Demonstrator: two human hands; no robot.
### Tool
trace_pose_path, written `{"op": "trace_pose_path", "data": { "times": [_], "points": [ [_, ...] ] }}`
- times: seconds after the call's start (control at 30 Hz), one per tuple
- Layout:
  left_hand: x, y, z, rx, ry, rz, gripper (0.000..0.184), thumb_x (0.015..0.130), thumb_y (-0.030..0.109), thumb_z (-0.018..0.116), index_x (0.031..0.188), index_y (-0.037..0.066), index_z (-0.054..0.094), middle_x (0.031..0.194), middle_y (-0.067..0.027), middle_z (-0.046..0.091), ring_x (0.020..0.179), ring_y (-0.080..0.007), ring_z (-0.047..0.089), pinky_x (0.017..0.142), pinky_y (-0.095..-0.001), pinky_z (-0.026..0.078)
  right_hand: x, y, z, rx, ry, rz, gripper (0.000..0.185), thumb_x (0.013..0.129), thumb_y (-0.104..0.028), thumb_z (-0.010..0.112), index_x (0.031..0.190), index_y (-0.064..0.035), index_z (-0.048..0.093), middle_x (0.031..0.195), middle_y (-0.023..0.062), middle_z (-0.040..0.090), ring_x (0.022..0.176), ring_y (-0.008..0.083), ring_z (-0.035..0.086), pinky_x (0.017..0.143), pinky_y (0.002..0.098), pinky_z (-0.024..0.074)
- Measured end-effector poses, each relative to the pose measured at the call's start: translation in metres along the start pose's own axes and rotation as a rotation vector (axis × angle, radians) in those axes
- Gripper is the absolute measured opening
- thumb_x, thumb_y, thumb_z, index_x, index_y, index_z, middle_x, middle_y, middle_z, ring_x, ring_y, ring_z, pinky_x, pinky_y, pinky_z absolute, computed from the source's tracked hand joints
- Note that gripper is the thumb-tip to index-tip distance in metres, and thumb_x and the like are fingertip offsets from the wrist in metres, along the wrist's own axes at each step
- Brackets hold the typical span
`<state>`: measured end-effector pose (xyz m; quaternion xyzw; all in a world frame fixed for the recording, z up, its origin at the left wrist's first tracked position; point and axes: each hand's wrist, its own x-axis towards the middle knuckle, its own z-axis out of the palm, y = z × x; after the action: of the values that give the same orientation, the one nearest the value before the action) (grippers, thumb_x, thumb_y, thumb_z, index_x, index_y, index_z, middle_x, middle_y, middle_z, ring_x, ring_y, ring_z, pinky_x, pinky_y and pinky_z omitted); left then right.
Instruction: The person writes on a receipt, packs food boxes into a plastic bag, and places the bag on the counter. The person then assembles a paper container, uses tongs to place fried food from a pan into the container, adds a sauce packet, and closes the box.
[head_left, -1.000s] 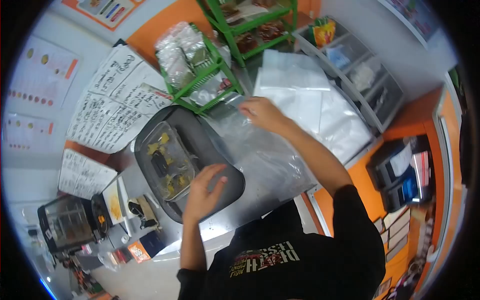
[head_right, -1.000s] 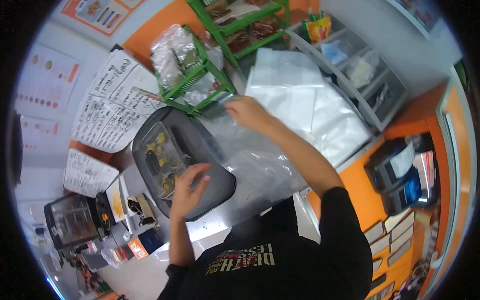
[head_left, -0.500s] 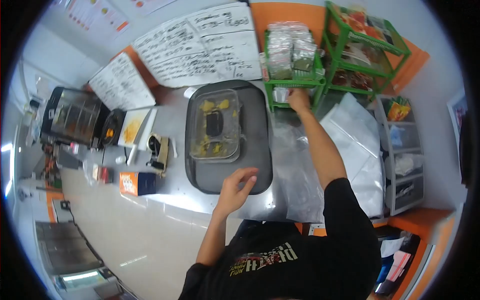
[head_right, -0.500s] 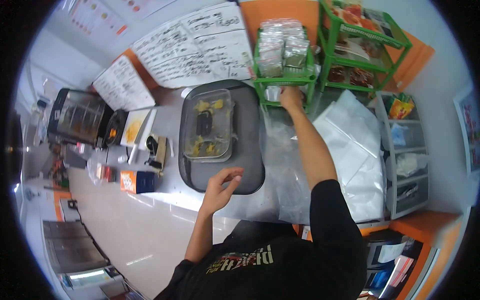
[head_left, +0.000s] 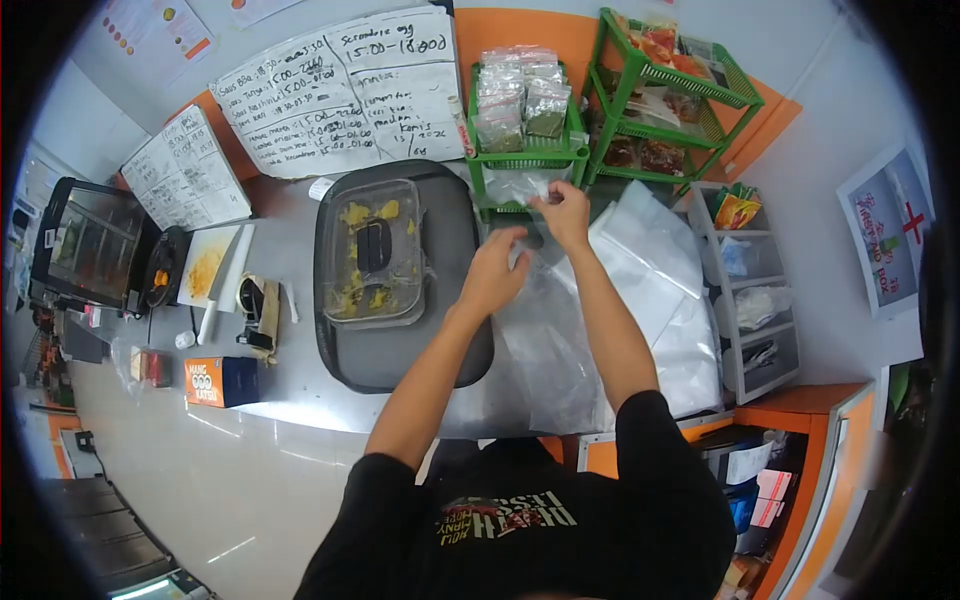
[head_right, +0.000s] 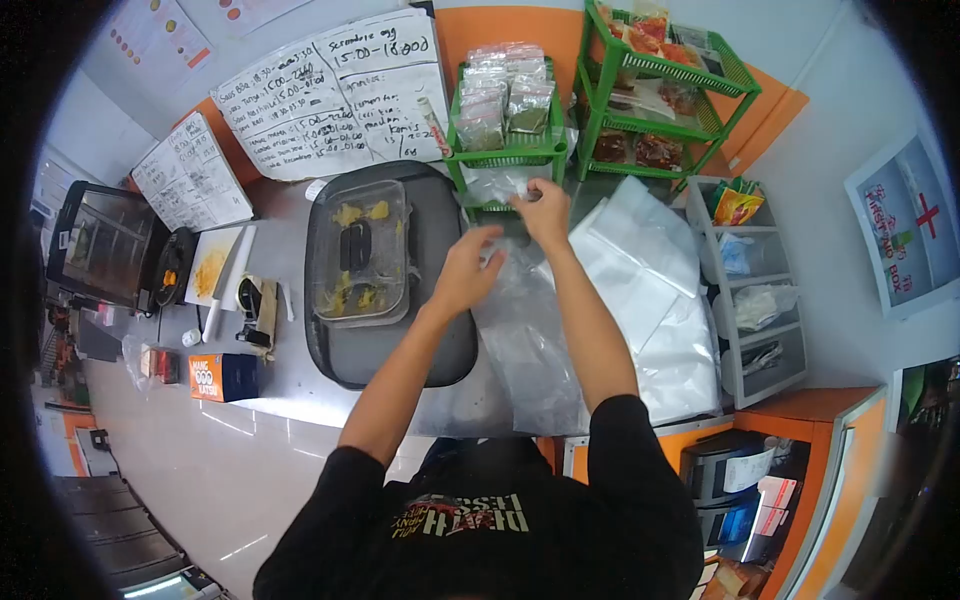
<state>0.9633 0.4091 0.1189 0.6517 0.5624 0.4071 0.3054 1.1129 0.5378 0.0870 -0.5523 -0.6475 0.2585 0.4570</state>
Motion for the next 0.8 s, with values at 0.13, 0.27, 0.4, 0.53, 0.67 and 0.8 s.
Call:
{"op": "trace_pose_path", "data": {
  "times": [0.13,0.27,0.4,0.53,0.67,0.8],
  "points": [
    [0.063,-0.023,0.034,0.309,0.096,0.115,0.054,0.089,0.013,0.062,0.14,0.005,0.046,0.145,-0.0179,0.049,0.135,-0.0405,0.045,0.108,-0.052,0.039,-0.004,0.008,-0.01,0.097,-0.058,-0.002,0.027,0.087,-0.023,0.074,0.082,0.0021,0.065,0.069,0.0155,0.059,0.064,0.021,0.056,0.063,0.0354,0.0462],
    [0.097,-0.045,0.054,0.691,-0.146,-0.034,0.066,0.093,0.031,0.057,0.153,0.012,0.036,0.157,-0.0154,0.039,0.147,-0.0391,0.033,0.116,-0.0613,0.027,-0.015,0.011,-0.023,0.334,0.043,0.068,0.022,0.095,-0.019,0.066,0.089,0.0025,0.068,0.078,0.0096,0.067,0.072,0.0172,0.06,0.069,0.0308,0.0474],
    [0.125,-0.053,0.057,0.783,-0.269,-0.121,0.06,0.097,0.038,0.052,0.15,0.012,0.044,0.161,-0.0142,0.035,0.148,-0.0397,0.03,0.119,-0.0597,0.021,-0.024,-0.008,-0.063,0.839,0.149,0.216,0.019,0.101,-0.019,0.061,0.104,-0.0013,0.067,0.098,0.0061,0.071,0.086,0.0176,0.066,0.08,0.0316,0.0518],
    [0.092,-0.027,0.038,0.584,-0.141,0.021,0.052,0.101,0.041,0.049,0.142,0.01,0.054,0.155,-0.0138,0.044,0.143,-0.0351,0.041,0.116,-0.0536,0.031,-0.063,-0.065,-0.117,1.111,0.104,0.28,0.019,0.103,-0.02,0.058,0.115,-0.0047,0.059,0.107,0.0092,0.069,0.095,0.022,0.069,0.087,0.0387,0.0561],
    [-0.004,0.051,-0.019,-1.235,-0.164,-0.325,0.064,0.101,0.042,0.056,0.153,0.01,0.036,0.145,-0.0113,0.053,0.126,-0.0255,0.057,0.103,-0.0451,0.048,-0.11,-0.126,-0.108,0.995,0.044,0.265,0.014,0.101,-0.014,0.06,0.111,-0.0049,0.059,0.105,0.0104,0.068,0.098,0.0238,0.069,0.088,0.0393,0.0569],
    [-0.133,0.04,-0.097,-1.347,-0.157,-0.057,0.057,0.1,0.015,0.061,0.152,0.01,0.036,0.133,-0.0078,0.058,0.111,-0.0193,0.063,0.082,-0.0328,0.057,-0.181,-0.178,-0.032,0.462,-0.186,-0.047,0.015,0.095,-0.004,0.063,0.109,-0.0015,0.061,0.096,0.0114,0.067,0.086,0.0193,0.067,0.081,0.033,0.0542]
  ]
}}
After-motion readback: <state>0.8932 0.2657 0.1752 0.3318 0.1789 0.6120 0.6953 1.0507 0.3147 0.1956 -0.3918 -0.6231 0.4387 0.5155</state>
